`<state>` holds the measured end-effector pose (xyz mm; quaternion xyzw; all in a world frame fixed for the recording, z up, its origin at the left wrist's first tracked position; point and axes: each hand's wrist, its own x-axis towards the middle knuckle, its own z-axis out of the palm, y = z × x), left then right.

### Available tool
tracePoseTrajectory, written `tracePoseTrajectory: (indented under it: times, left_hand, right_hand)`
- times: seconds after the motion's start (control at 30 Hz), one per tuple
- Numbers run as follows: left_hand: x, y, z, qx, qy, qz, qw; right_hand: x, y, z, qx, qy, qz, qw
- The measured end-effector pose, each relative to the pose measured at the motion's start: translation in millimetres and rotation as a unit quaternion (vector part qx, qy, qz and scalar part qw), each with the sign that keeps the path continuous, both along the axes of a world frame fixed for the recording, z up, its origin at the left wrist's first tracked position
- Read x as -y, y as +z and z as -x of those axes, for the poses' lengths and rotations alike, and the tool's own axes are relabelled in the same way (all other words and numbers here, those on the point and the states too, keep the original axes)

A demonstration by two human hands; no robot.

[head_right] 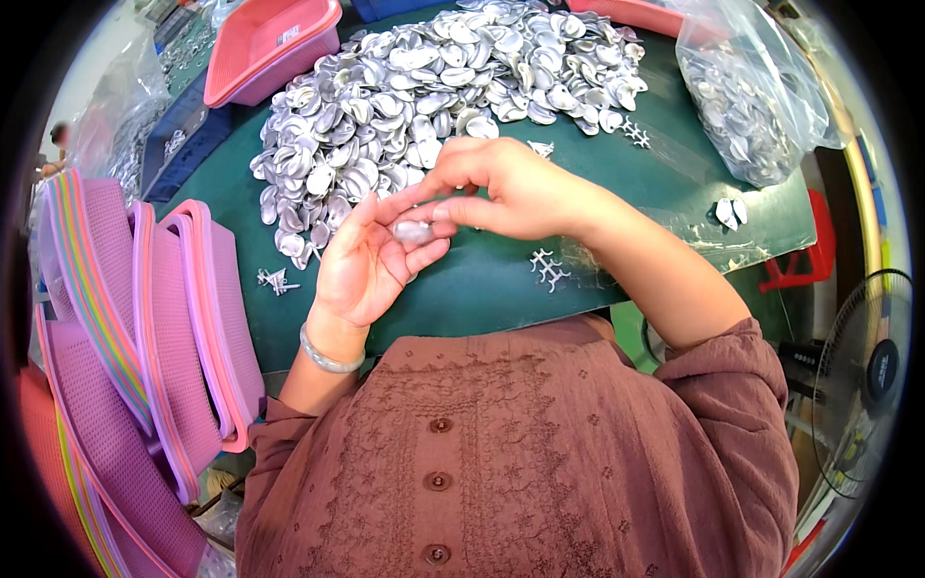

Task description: The person picks up metal stampings from a pile on the table and stacks them together by hand.

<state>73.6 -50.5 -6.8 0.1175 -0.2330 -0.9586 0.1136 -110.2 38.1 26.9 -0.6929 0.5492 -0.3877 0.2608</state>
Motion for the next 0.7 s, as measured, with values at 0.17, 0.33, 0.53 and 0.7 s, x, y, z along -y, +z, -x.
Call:
tracePoseTrajectory:
  times: [0.17, 0.33, 0.53, 0.7]
  left_hand:
    - [-1, -5, -3, 0.042, 0.044, -0.009, 0.998]
    - [0, -9, -6, 0.04, 0.05, -0.015, 0.998]
    - [-1, -8, -6, 0.042, 0.051, -0.004, 0.998]
    - [-4, -5, -3, 0.051, 0.051, 0.005, 0.997]
  right_hand:
    - [1, -16, 14, -0.242, -0.092, 0.005, 0.966]
    - [2, -25, 8, -0.312, -0.114, 0.0, 0.943]
    - [5, -33, 11, -0.322, -0.137, 0.048, 0.936]
    - [8, -9, 20, 0.116, -0.195, -0.183, 0.957]
